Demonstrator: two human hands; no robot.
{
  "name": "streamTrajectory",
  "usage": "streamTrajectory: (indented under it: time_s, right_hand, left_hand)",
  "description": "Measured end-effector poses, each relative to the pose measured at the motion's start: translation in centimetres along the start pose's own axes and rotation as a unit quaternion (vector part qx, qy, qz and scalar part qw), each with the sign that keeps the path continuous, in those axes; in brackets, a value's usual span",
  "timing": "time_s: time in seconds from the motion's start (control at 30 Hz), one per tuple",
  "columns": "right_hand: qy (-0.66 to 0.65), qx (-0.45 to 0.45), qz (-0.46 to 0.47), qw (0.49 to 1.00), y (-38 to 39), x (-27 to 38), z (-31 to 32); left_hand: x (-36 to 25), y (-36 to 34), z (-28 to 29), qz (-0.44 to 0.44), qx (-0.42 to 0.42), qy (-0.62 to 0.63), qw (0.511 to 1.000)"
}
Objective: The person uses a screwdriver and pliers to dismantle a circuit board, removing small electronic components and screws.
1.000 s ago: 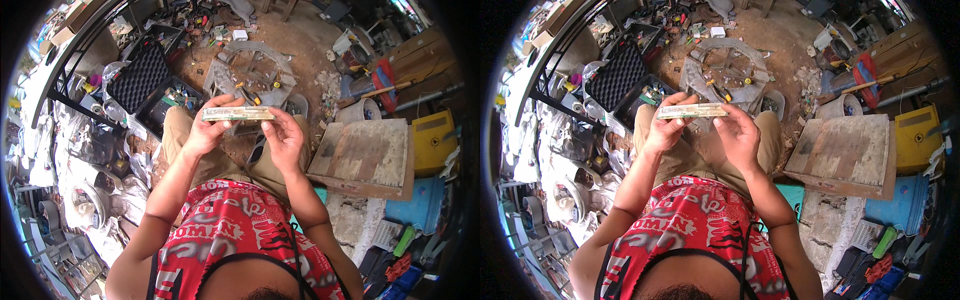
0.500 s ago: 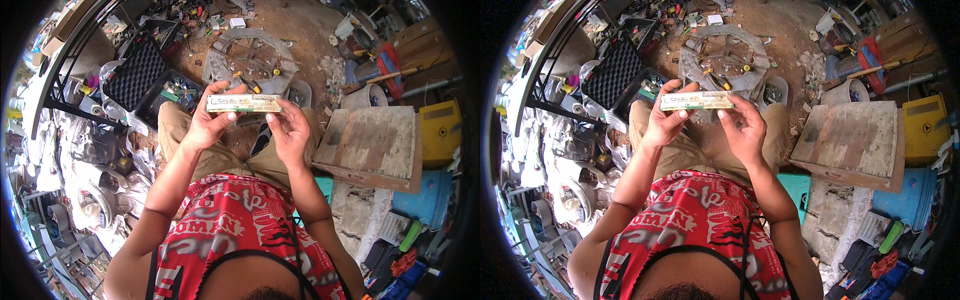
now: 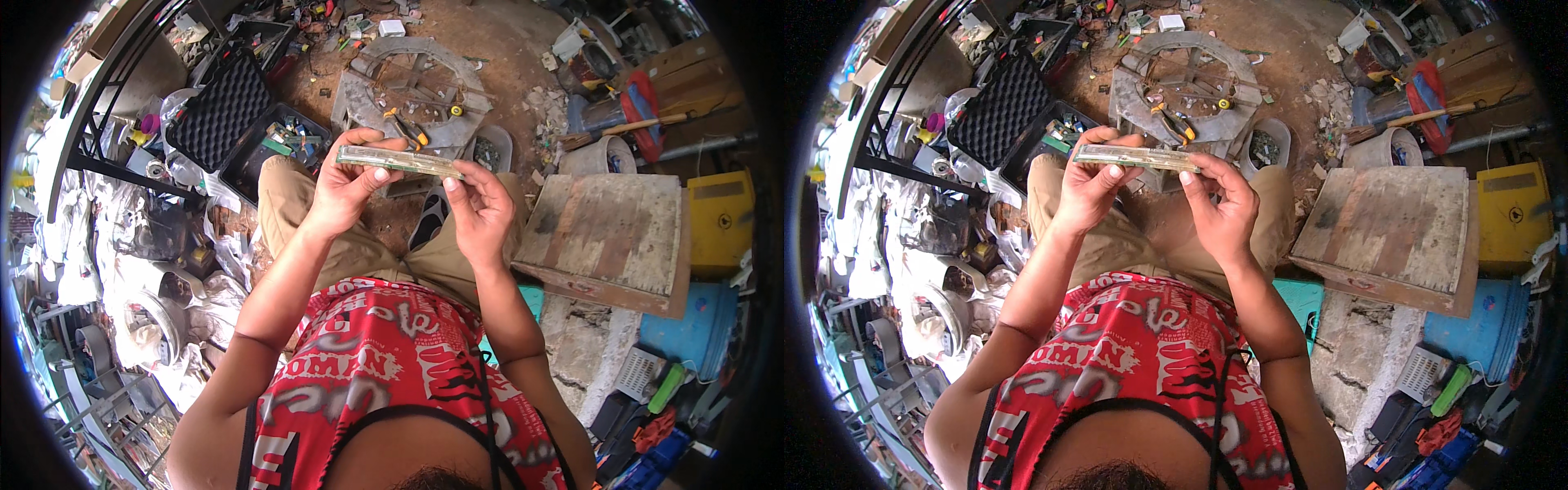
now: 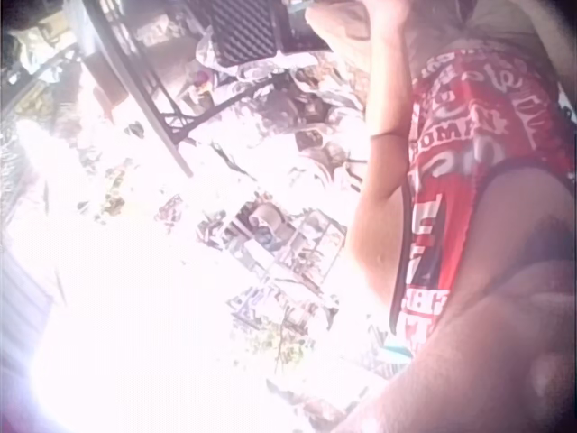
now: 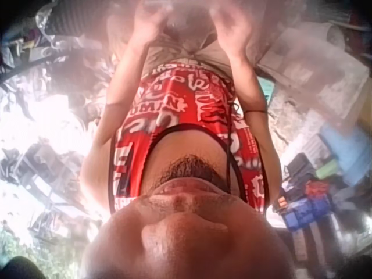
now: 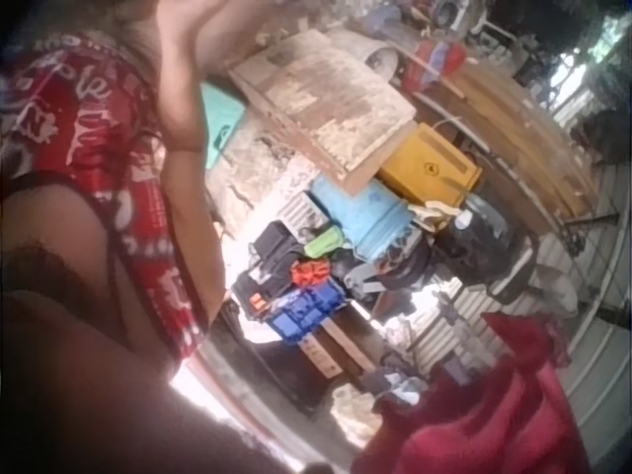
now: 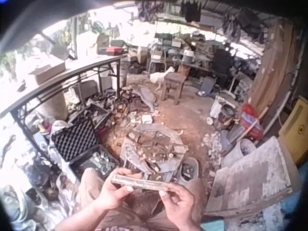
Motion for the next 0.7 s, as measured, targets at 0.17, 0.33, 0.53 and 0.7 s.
streamTrajectory:
  time_s: [0.17, 0.33, 0.53, 0.7]
  right_hand:
    - [0.004, -0.007, -0.002, 1.000, 0.1, -0.1, -0.1]
    - [0.024, -0.015, -0.009, 1.000, -0.1, 0.0, -0.1]
    - [0.051, -0.017, -0.002, 0.999, -0.4, -0.2, 0.0]
    - [0.067, -0.022, -0.003, 0.998, -0.4, 0.0, 0.0]
  left_hand:
    - [0.4, 0.1, 0.2, -0.004, -0.012, 0.007, 1.000]
    - [0.9, -0.1, 0.8, 0.004, -0.016, 0.029, 0.999]
    - [1.1, -0.3, 1.0, 0.005, -0.015, 0.043, 0.999]
    - [1.3, -0.2, 1.1, 0.019, -0.027, 0.043, 0.999]
Point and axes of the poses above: each hand's wrist, its own y-axis away from the middle knuckle, its own z-axis out of the back of the hand, x = y × z, the point moved 4 cm from there along -y, towards the middle knuckle, and after that the axes turned 4 degrees about z, right-handed, at the moved point
